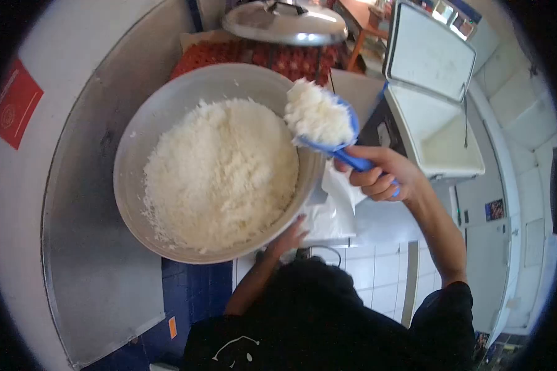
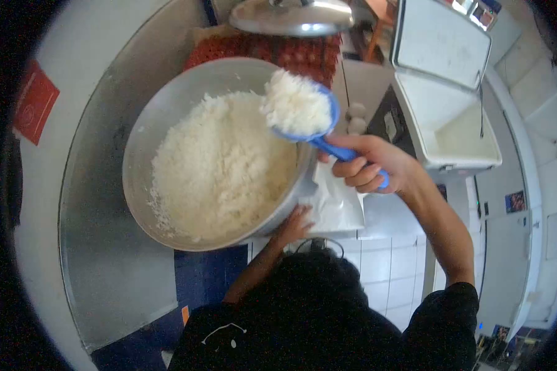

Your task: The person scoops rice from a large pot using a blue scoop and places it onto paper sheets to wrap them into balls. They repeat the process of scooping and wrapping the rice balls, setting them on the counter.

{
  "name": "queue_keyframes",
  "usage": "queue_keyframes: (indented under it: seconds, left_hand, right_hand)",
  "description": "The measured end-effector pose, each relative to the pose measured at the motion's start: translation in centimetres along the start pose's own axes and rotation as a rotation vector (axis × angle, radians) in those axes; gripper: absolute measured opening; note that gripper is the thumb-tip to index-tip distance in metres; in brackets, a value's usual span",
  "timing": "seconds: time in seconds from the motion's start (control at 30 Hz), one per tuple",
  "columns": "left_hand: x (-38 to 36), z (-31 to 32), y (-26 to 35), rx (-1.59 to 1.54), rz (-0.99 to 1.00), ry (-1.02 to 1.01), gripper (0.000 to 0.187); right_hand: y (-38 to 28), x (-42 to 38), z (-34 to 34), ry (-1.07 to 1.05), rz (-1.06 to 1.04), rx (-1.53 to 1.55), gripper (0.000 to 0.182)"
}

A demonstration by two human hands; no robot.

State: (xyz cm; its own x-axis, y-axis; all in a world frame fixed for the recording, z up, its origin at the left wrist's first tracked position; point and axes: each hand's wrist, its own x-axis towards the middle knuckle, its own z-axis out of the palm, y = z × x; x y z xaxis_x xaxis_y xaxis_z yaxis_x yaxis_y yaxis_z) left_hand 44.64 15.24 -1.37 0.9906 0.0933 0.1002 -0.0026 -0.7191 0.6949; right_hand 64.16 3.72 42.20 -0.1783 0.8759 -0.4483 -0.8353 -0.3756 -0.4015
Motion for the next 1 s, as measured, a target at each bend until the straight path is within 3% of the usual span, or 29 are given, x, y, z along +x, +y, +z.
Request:
queue_keyframes:
  seconds: [0.07,0.13,0.3,0.37,0.47,0.57,0.63,0.67,0.73,0.77,0.87,1.0]
  left_hand:
    - [0.3,-0.8,0.8,-0.052,-0.048,-0.025,0.071]
    - [3.0,-0.5,1.3,-0.097,-0.083,-0.018,0.075]
    - [5.9,0.3,2.8,0.187,-0.194,-0.040,0.066]
    - [5.4,-1.4,4.1,0.218,-0.226,-0.115,0.065]
    - [8.0,-0.1,4.3,0.241,-0.084,-0.129,0.066]
    - [10.9,1.2,3.5,0.239,0.006,-0.140,0.075]
    - [12.9,0.0,5.5,0.463,-0.105,-0.413,0.095]
    - [13.8,-0.4,6.2,0.463,-0.107,-0.433,0.095]
    - [15.8,-1.2,7.5,0.565,-0.130,-0.555,0.129]
    - [16.8,-1.5,8.2,0.570,-0.128,-0.563,0.129]
    - [19.3,-1.8,10.2,0.631,-0.192,-0.680,0.157]
    - [21.2,-1.6,10.7,0.692,-0.159,-0.743,0.154]
  right_hand:
    - [1.3,-2.4,-2.3,0.002,-0.037,0.015,0.033]
    - [2.9,-4.3,-6.6,0.135,-0.122,-0.019,0.033]
    - [8.6,-5.2,-17.2,0.241,-0.106,0.043,0.031]
    - [11.2,-4.6,-16.8,0.375,-0.036,0.057,0.031]
    - [14.4,-3.6,-21.3,0.283,-0.008,0.195,0.032]
    - [16.7,-3.1,-23.9,0.295,-0.058,0.231,0.032]
    - [18.3,-3.6,-24.8,0.303,-0.082,0.239,0.033]
    - [19.1,-3.9,-25.6,0.318,-0.101,0.229,0.032]
    - [20.4,-4.2,-26.8,0.357,-0.125,0.227,0.032]
    - [20.8,-4.3,-27.3,0.354,-0.128,0.235,0.032]
    - [22.7,-4.6,-28.6,0.424,-0.112,0.271,0.032]
    - [24.8,-3.5,-30.0,0.494,-0.109,0.270,0.037]
